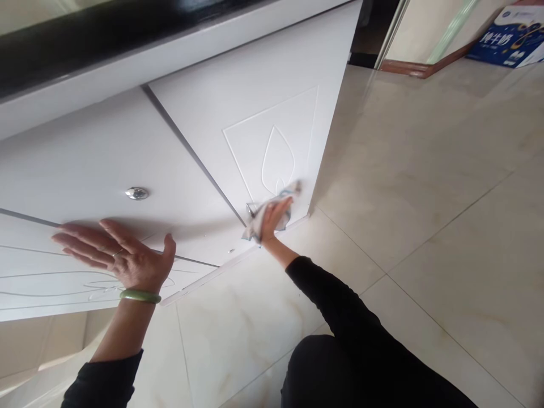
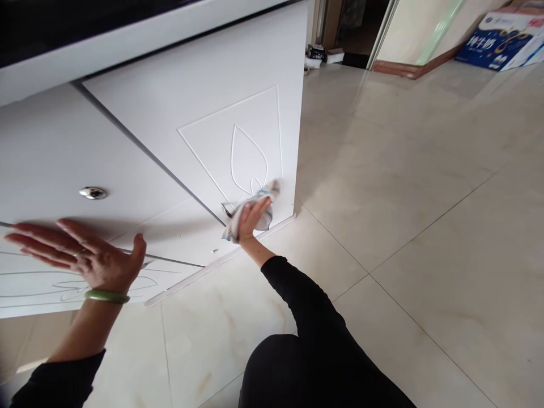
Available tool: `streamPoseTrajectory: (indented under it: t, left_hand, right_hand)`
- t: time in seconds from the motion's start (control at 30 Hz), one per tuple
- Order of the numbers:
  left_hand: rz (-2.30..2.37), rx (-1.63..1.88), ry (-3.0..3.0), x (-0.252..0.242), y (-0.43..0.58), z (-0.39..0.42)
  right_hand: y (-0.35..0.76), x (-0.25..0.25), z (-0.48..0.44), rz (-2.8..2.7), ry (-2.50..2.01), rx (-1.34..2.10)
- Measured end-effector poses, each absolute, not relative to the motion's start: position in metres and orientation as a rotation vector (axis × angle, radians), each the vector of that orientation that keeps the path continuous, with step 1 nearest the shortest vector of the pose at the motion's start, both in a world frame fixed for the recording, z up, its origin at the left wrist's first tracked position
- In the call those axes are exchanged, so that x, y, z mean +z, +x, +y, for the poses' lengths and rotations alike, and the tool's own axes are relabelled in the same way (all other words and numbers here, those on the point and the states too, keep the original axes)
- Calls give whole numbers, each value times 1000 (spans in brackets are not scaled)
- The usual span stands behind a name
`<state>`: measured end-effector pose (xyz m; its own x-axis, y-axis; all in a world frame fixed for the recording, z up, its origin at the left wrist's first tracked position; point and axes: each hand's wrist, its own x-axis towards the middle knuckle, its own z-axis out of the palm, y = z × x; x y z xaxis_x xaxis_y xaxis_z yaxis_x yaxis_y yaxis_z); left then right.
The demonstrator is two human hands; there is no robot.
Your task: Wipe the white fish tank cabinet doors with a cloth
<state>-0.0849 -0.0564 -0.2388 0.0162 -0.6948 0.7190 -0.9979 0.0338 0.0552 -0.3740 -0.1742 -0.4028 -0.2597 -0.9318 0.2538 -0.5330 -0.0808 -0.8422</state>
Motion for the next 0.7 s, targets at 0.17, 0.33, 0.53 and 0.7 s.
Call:
streamPoseTrajectory:
  t: [0.17, 0.33, 0.53, 0.7]
  left_hand:
    - [-1782, 747, 1698, -240, -82, -56]
    - [-1777, 755, 1663, -243, -79, -59]
    - [-1837, 781, 1660, -235, -84, -56]
    - [-1775, 709, 1697, -237, -81, -58]
  right_hand:
    - [-386, -396, -171, 1834, -1446, -1406]
    - [-406, -411, -172, 1962, -1115, -1385]
    - [-374, -394, -166, 1896, -1454, -1419]
    - [-408, -391, -174, 1683, -1846, -1162]
